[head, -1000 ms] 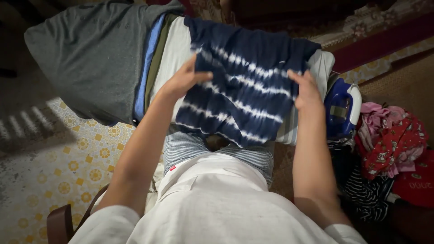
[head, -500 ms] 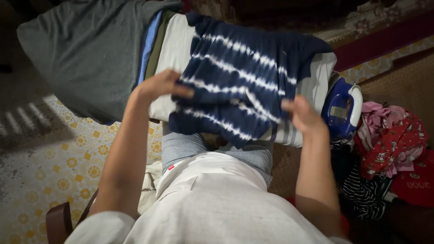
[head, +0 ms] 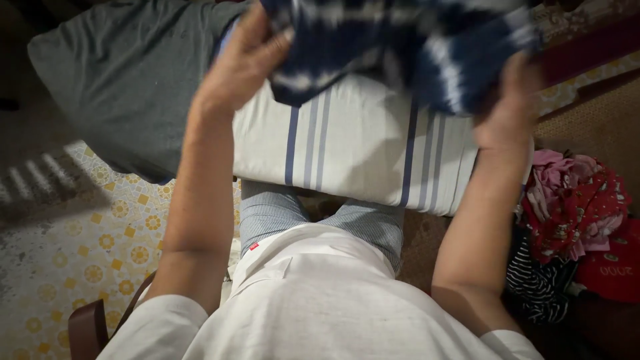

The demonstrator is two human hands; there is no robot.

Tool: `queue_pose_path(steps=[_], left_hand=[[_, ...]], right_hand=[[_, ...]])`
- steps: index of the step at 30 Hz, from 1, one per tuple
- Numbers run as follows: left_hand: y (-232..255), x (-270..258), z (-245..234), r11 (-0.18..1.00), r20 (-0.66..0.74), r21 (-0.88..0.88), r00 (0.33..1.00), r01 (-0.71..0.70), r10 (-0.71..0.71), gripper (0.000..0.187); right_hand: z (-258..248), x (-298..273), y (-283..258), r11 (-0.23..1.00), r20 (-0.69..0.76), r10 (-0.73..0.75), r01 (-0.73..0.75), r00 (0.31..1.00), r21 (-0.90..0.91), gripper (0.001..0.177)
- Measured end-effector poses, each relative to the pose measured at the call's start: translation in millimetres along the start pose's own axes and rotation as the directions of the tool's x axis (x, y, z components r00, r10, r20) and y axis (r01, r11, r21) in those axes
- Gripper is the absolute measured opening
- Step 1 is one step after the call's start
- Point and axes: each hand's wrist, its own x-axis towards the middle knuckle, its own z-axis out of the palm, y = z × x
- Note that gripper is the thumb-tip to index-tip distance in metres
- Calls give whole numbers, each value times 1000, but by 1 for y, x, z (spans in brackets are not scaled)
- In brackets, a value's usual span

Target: The person irons a gray t-shirt on an ironing board, smoothing it with one hand while moving the iron with the other. After finishing the t-shirt, the person picks up a blue and white patterned cloth and irons it in the same manner.

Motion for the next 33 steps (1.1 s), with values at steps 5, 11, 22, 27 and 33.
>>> queue_pose_path(steps=[5,11,22,27,33], left_hand=[[43,-38,-6,990,-55,-76,991,115,-119,53],[-33,-73,-7,433,-250,628,695,647,-675,50],[-139,35,-8,954,-306,-20,907,298,-290,58],[-129,59,-16,961,-243,265,959,-81,148,72],[-126,54,-6,531,-387,748,912,397,-137,77]], right_hand=[[-21,-32,-16,986,-201,48,-78,978,-145,57],[-57,-46,67,668,-151,562,-554,813,-496,32],[-21,65,116,891,-422,51,-232,905,-390,79],[-54,90,106,888,-180,-186,87,966,-451,71],[-40,60,111,856,-303,116,-250,946,-452,60]])
